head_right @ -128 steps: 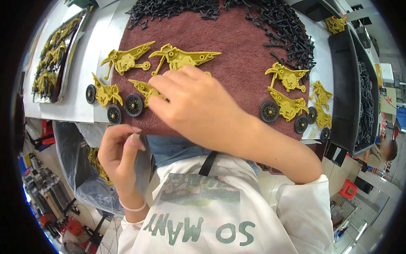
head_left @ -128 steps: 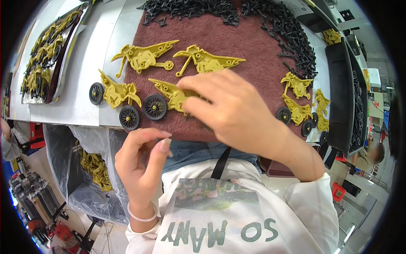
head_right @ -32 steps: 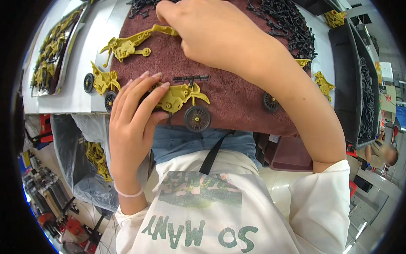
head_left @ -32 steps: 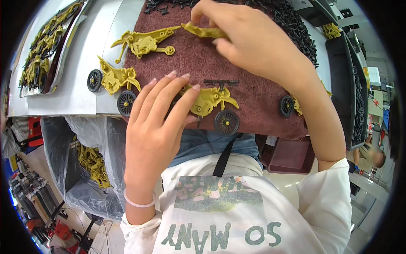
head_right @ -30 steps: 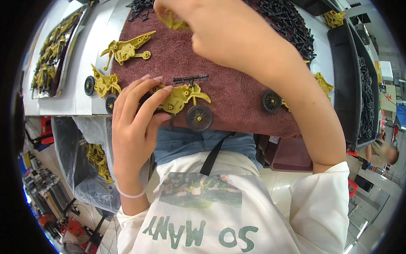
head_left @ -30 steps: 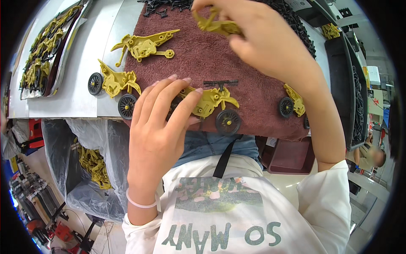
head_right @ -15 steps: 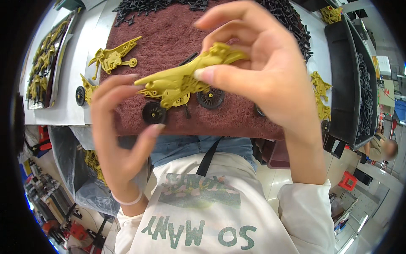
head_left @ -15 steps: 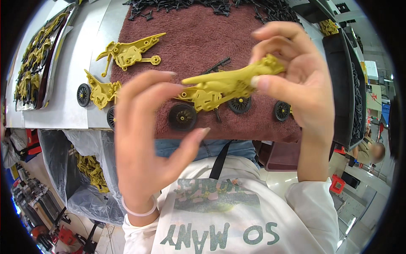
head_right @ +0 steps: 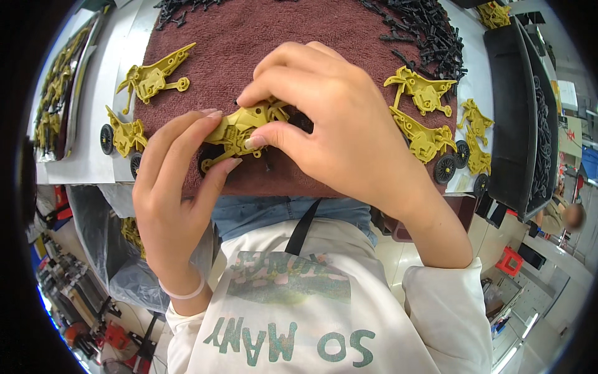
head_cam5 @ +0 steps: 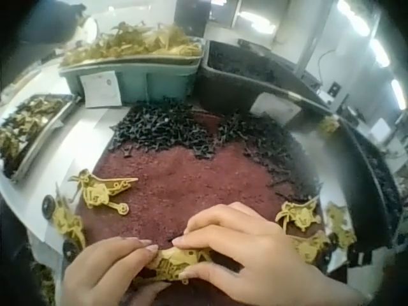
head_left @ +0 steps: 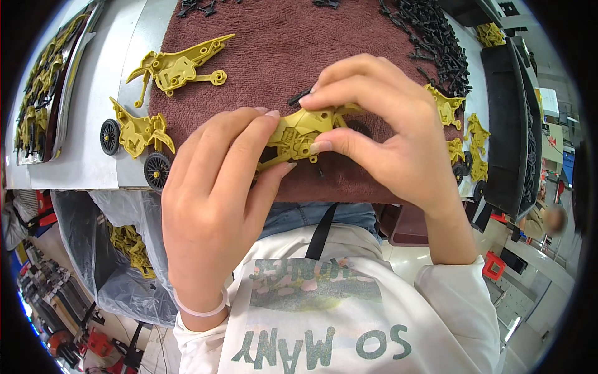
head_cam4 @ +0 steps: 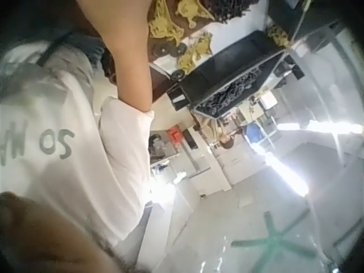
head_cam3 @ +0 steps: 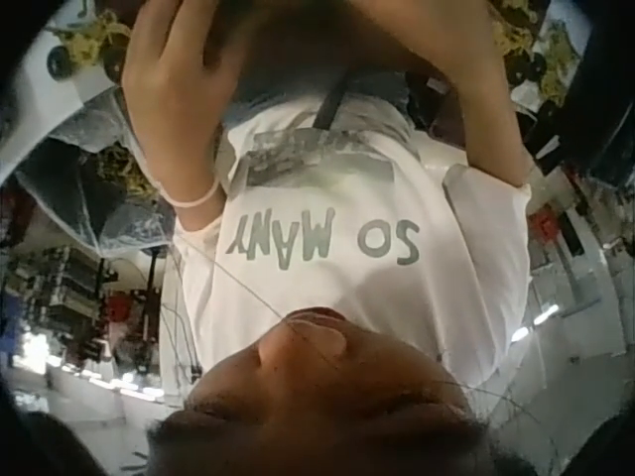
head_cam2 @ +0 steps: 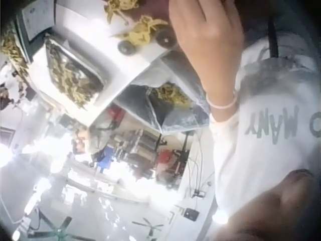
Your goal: The person assembles toy motorcycles by attaching wheels and black plastic parts to motorcycle frame halves, pressing matching frame halves together by hand, and placing the assembled motorcycles onto a tray.
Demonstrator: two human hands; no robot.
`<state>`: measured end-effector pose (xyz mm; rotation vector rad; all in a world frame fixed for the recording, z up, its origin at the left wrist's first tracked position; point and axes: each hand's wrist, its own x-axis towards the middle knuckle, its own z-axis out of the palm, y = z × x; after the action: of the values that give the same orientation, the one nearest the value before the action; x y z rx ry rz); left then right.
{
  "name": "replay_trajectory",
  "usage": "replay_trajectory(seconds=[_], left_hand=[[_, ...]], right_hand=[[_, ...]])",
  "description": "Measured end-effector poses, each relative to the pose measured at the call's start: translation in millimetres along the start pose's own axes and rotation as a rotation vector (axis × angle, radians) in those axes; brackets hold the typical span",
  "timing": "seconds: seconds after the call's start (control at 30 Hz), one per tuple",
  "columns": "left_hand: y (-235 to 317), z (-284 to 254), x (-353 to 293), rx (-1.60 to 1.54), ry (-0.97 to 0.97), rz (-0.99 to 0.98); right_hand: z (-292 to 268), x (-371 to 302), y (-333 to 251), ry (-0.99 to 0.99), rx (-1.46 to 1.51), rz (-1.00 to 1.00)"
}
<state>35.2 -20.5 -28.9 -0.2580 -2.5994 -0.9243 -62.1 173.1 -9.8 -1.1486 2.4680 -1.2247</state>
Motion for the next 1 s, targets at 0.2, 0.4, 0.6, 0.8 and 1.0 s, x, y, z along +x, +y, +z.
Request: replay_trajectory(seconds=[0.2,0.4,0.6,0.8,1.0], left_hand=[[4.7,3.2,-2.1,-0.012,-0.050,-0.081],[6.0,5.3,-3.3,0.009,-0.025,-0.071],[8.5,14.4,-8.5,0.013,0.033,-0.088],[9.2,17.0,-9.6,-0.038,0.067,-0.162],[7.3,17.0,-12.0,-0.061,0.059,-0.179]], right_hand=[[13.2,-14.2,2.2,0.154,-0.146,-0.012],[15.9,-14.0,5.2,0.222,-0.163,-0.025],[17.2,-14.5,8.0,0.242,-0.204,-0.067],[26.9,-20.6,3.1,0.303,-0.185,0.040],[36.2,-23.5,1.9,0.346,-0.159,0.114]])
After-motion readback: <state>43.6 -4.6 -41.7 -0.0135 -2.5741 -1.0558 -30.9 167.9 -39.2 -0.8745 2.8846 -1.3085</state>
